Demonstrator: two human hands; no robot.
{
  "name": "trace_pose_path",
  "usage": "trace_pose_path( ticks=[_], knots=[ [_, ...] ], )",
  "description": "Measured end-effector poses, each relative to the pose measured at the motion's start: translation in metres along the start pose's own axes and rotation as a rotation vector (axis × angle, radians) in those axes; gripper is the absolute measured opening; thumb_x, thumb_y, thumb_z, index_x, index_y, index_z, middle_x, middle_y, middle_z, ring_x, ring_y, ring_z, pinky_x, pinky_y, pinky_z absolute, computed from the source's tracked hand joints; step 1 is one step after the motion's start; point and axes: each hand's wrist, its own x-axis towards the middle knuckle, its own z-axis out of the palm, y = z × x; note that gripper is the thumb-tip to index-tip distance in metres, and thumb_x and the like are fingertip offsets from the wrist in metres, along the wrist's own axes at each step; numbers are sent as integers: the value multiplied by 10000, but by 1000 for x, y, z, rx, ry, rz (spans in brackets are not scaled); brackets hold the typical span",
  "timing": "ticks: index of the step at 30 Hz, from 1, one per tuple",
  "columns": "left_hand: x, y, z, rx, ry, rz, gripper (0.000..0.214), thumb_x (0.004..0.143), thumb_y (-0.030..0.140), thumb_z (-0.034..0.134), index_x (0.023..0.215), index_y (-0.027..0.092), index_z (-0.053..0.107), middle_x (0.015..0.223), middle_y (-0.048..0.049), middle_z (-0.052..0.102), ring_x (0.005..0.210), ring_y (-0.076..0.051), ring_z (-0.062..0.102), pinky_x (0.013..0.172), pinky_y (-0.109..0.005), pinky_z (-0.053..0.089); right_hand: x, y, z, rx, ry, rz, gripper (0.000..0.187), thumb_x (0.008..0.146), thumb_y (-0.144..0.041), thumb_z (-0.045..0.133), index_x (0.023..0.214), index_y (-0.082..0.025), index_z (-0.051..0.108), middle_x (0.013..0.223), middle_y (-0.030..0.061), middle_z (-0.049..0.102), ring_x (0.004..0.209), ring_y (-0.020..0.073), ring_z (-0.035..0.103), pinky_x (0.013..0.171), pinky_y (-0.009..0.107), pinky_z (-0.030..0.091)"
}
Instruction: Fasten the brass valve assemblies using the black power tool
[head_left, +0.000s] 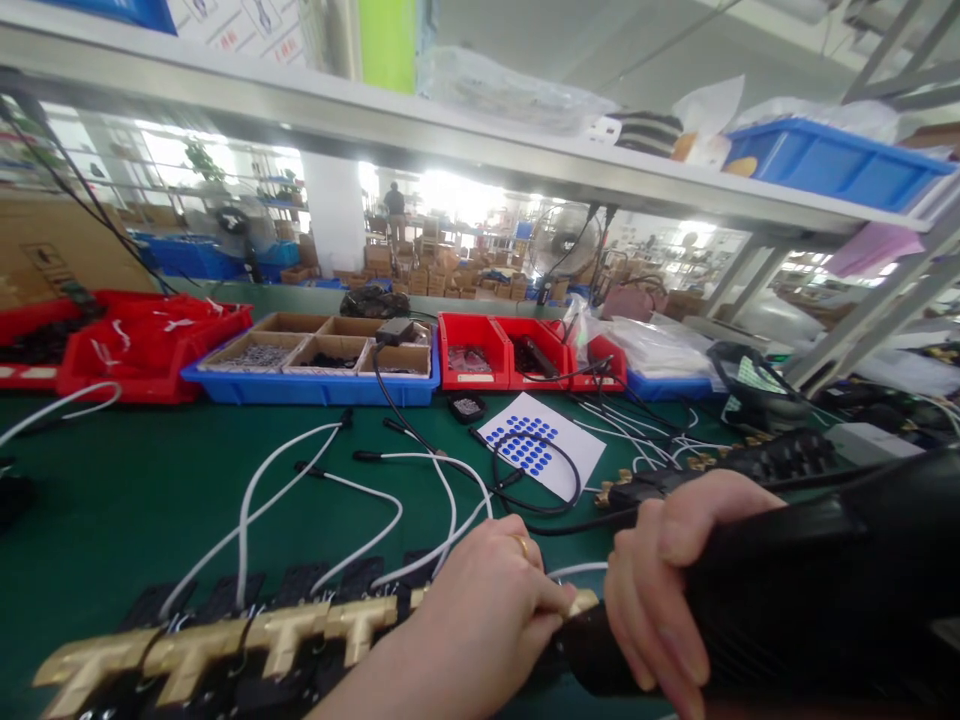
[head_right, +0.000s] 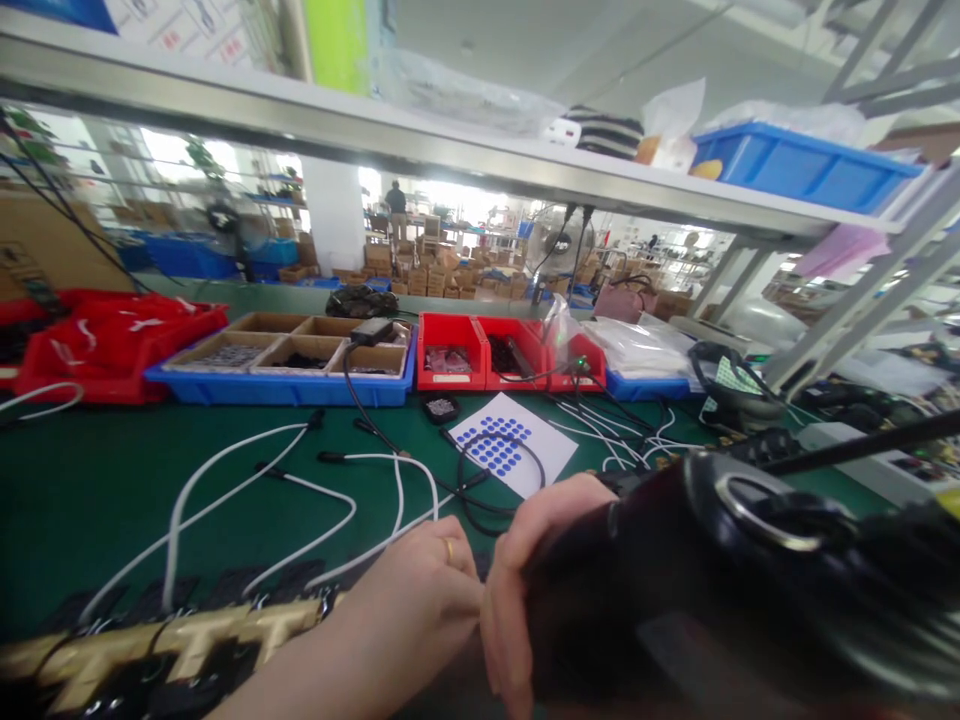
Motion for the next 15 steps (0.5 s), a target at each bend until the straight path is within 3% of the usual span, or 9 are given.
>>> trace_pose_path(
  ticks=[3,7,9,15],
  knots=[
    [-1,-3,4,1,17,7,250,825,54,679,611,181,653,651,25,628,696,-123,511,607,-269,365,5,1,-3,86,-24,25,440,792,-717,730,872,-285,712,470,-14,583,311,187,507,359,287,450],
    [-3,-7,12,-18,78,23,257,842,72,659,620,199,659,620,29,586,700,-135,493,615,-282,351,18,-1,-27,168,-385,295,345,803,-611,766,927,-291,728,547,38,679,430,258,641,447,362,542],
    [-4,-8,16,-44,98,7,264,851,95,669,610,201,659,614,31,576,707,-133,502,628,-280,364,24,0,-38,159,-503,416,356,781,-607,786,906,-278,737,544,47,686,454,272,665,458,370,554],
    [-6,-11,19,-90,89,-15,212,852,104,679,698,238,739,633,39,607,746,-141,546,646,-292,394,33,2,-31,56,-497,384,467,773,-684,773,685,-230,706,468,39,649,354,278,631,375,373,555]
  ],
)
